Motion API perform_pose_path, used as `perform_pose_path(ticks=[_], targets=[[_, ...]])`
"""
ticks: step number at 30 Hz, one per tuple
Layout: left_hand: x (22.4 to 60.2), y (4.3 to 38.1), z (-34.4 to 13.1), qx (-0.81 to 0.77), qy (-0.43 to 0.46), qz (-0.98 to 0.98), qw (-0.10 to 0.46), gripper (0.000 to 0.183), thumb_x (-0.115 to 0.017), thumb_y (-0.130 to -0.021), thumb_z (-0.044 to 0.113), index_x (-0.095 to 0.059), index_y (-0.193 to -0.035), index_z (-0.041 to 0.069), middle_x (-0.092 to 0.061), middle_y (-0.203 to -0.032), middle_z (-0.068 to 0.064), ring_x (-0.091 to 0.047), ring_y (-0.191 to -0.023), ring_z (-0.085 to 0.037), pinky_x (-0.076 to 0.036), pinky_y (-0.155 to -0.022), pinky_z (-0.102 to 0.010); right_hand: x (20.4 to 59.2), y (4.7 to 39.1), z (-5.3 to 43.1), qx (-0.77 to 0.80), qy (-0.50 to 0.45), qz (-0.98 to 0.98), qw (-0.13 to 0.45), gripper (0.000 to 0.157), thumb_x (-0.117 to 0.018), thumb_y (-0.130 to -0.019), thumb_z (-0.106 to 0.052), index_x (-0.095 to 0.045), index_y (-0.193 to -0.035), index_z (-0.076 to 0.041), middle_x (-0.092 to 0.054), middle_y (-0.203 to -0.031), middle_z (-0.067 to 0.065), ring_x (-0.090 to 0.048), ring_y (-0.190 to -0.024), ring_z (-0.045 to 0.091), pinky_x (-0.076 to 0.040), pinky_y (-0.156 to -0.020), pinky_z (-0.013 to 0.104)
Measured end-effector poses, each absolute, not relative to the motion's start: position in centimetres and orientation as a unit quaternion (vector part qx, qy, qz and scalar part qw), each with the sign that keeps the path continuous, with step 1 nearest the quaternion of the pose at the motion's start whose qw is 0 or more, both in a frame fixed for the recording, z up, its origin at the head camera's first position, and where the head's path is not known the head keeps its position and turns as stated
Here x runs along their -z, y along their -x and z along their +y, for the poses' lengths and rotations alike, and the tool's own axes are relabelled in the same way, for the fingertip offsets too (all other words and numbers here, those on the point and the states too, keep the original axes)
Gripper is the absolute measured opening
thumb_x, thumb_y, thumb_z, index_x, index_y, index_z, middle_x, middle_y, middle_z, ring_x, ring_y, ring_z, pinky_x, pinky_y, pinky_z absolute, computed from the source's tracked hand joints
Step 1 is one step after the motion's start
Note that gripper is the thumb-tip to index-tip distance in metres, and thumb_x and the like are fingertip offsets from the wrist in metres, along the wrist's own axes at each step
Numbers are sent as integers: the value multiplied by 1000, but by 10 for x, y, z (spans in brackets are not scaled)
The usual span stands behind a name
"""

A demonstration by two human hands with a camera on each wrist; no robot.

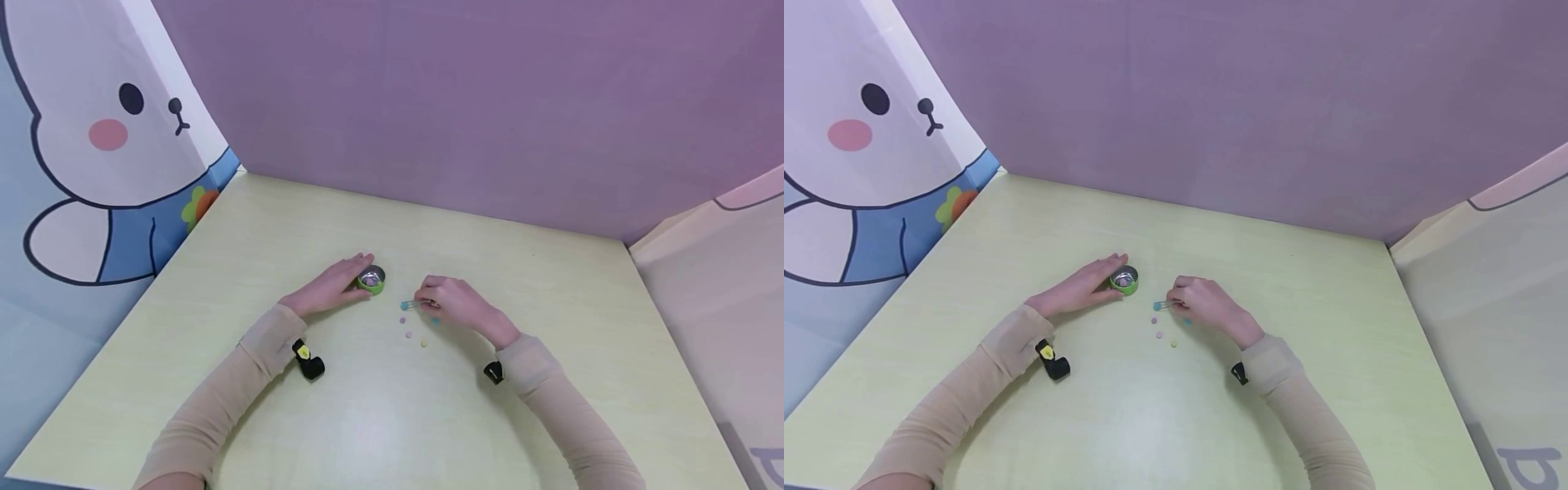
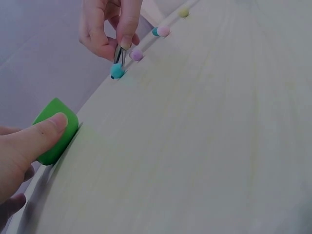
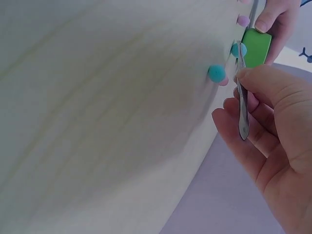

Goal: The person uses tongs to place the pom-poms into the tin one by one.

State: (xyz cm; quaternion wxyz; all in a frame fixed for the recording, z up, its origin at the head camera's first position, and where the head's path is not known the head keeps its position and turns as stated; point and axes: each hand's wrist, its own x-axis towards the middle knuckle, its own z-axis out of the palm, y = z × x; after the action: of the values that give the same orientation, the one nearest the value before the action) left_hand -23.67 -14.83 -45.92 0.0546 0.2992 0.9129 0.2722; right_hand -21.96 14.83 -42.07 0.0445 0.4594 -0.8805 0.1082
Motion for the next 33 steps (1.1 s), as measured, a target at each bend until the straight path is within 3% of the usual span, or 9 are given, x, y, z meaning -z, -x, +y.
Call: perform_pose_path(ticks=[33], targets=[[457,237,-148,-271,-299,913,62,82,-62,-96,41,-19,-158,9,-23,-164,-17,-23,-153,-32,-18,-127,-52,422,222,145,-132,-471,-870,67,14,-75,-83,-2,-77,-96,-8,-72,-91,2,-68,-78,10,-58,-67,18]])
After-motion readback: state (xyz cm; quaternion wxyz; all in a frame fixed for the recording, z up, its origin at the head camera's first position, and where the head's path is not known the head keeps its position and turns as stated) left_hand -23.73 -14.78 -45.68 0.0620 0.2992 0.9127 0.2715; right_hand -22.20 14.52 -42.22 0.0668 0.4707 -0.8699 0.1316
